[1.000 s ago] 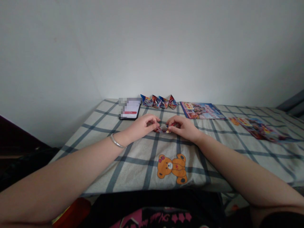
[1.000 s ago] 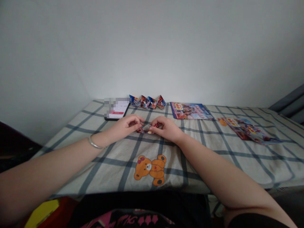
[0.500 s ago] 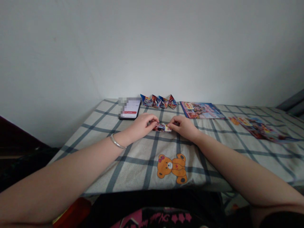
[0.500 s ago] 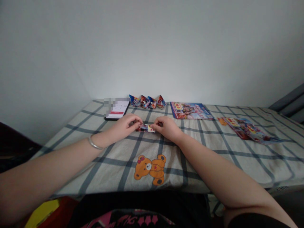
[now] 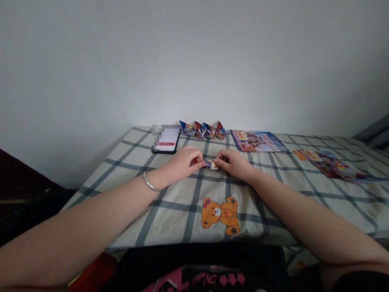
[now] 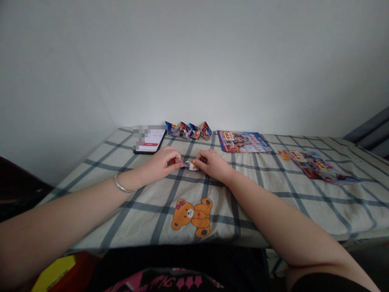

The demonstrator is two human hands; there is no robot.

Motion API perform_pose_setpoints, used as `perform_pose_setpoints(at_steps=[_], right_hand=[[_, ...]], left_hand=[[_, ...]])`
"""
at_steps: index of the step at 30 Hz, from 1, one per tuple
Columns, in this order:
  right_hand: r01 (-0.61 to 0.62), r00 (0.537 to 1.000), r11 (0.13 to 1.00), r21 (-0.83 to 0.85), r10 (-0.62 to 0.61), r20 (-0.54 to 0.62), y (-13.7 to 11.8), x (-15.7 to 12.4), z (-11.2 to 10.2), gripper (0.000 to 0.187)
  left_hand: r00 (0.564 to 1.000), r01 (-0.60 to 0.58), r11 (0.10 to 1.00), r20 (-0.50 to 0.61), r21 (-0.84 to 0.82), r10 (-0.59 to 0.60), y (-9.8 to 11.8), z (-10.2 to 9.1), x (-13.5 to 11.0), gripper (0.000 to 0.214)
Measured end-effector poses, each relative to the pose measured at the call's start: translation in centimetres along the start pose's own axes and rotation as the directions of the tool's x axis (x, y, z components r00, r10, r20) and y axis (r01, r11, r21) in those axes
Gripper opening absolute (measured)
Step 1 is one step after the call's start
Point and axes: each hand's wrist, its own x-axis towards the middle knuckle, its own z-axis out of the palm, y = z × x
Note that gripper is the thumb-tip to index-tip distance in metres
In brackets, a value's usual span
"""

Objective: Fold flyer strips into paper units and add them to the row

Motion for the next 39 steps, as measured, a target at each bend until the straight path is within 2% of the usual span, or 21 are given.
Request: perform_pose_setpoints(at_steps=[3,5,8,12,16,21,25,27,32,39], right_hand=[[0.030,0.999,1.000,0.005,-0.030,0.010,-0.2,0.0,-0.1,0.020],[0.007,1.000,1.000,0.025,-0.007,0.002,-0.4,0.0,-0.1,0.022],[-0.023,1.000,0.996,0.084,0.023,-0.005,-0.6,-0.2,-0.2,0.025],[-0.040,0.998,0.987,0.154,0.031,0.061,-0.5,-0.4,-0.2,0.025],[-0.075,0.995,0.987,0.141,0.064,0.079,-0.3,-0.3,-0.1,0.027],[0.075,0.997,0.996,0.057,-0.076,0.019,0.1,0.0,0.1,0.025],[0.139,0.990,0.990,0.019,-0.139,0.009,0.1,0.1,0.2,0.024],[0.133,0.991,0.991,0.013,-0.133,0.030,0.0,0.1,0.2,0.023],[0.028,0.997,0.998,-0.062,-0.023,0.078,-0.5,0.2,0.2,0.020],[0.043,0.994,0.986,-0.160,-0.026,0.105,-1.0,0.4,-0.1,0.021]], left_hand=[[0.996,0.083,0.996,0.025,-0.023,-0.082,0.3,0.0,0.0,0.024],[0.991,0.123,0.991,0.049,-0.055,-0.121,0.5,-0.1,0.0,0.024],[0.985,0.161,0.980,0.085,-0.116,-0.152,0.8,-0.4,0.0,0.023],[0.977,0.199,0.961,0.119,-0.193,-0.178,1.0,-0.5,-0.1,0.023],[0.963,0.257,0.939,0.141,-0.228,-0.230,0.8,-0.2,-0.1,0.023],[0.974,0.222,0.961,0.081,-0.164,-0.211,0.3,0.2,0.0,0.024],[0.973,0.224,0.968,0.089,-0.117,-0.214,0.3,0.1,-0.1,0.023],[0.974,0.211,0.975,0.096,-0.075,-0.204,0.2,0.2,-0.1,0.023],[0.988,0.122,0.989,0.084,0.090,-0.129,-0.2,0.4,-0.2,0.023],[0.986,0.105,0.970,0.105,0.219,-0.131,0.1,0.3,-0.2,0.023]])
